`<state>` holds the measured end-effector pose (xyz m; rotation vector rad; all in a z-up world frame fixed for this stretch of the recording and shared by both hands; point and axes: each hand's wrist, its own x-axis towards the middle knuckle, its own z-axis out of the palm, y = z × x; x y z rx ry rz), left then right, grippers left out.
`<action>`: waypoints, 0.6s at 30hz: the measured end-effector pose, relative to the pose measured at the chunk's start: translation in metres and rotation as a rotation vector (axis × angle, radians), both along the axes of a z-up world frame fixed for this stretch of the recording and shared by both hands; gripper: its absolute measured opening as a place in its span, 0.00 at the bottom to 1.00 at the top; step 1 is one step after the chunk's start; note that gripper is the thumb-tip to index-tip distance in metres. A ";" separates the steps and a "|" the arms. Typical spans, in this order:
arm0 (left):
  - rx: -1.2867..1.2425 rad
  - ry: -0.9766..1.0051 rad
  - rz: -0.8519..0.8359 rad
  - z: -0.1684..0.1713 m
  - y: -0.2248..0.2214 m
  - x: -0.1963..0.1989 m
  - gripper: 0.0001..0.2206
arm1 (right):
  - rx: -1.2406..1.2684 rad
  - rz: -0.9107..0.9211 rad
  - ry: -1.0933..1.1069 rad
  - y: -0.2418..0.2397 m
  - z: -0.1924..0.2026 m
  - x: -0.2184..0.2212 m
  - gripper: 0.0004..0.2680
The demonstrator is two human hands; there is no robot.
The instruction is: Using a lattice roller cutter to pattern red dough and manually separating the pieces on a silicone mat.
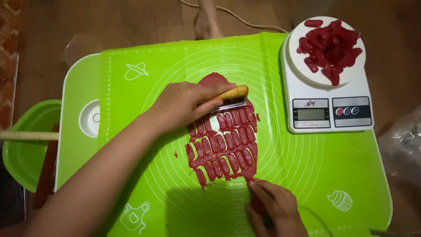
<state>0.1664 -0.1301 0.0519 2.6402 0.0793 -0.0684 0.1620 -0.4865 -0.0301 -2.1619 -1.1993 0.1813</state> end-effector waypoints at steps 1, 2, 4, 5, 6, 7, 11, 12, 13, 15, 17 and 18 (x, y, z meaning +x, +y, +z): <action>-0.001 0.004 -0.001 -0.002 0.000 -0.001 0.21 | -0.001 -0.001 0.004 0.000 0.000 0.000 0.25; 0.005 -0.009 -0.018 -0.004 0.000 -0.002 0.21 | -0.017 0.004 0.044 0.001 0.001 0.001 0.25; 0.010 -0.019 -0.037 -0.003 -0.001 0.000 0.21 | -0.032 0.006 0.087 0.001 0.003 0.000 0.25; 0.015 0.014 -0.042 0.000 -0.002 0.000 0.22 | -0.073 -0.032 0.105 0.000 0.006 -0.004 0.25; 0.020 0.047 -0.047 0.004 -0.004 0.000 0.22 | -0.114 -0.069 0.123 0.000 0.009 -0.007 0.25; 0.023 0.044 -0.048 0.001 -0.003 0.002 0.22 | -0.111 -0.071 0.121 -0.001 0.004 -0.006 0.25; 0.092 0.047 -0.053 -0.001 -0.001 0.002 0.23 | -0.059 -0.016 0.107 0.002 0.004 0.000 0.23; 0.118 0.063 -0.052 0.001 0.001 0.001 0.24 | 0.020 0.006 0.127 0.006 0.009 0.002 0.22; 0.123 0.064 -0.052 0.000 0.002 0.003 0.24 | 0.026 0.006 0.127 0.007 0.007 0.001 0.22; 0.072 0.007 -0.078 -0.005 -0.001 0.003 0.22 | -0.053 -0.071 0.165 0.006 0.006 -0.001 0.21; 0.046 0.098 -0.028 0.000 -0.005 -0.002 0.23 | -0.103 -0.074 0.227 0.011 0.018 -0.001 0.21; 0.028 0.177 0.011 0.004 -0.005 -0.001 0.23 | -0.144 -0.087 0.279 0.016 0.024 0.001 0.22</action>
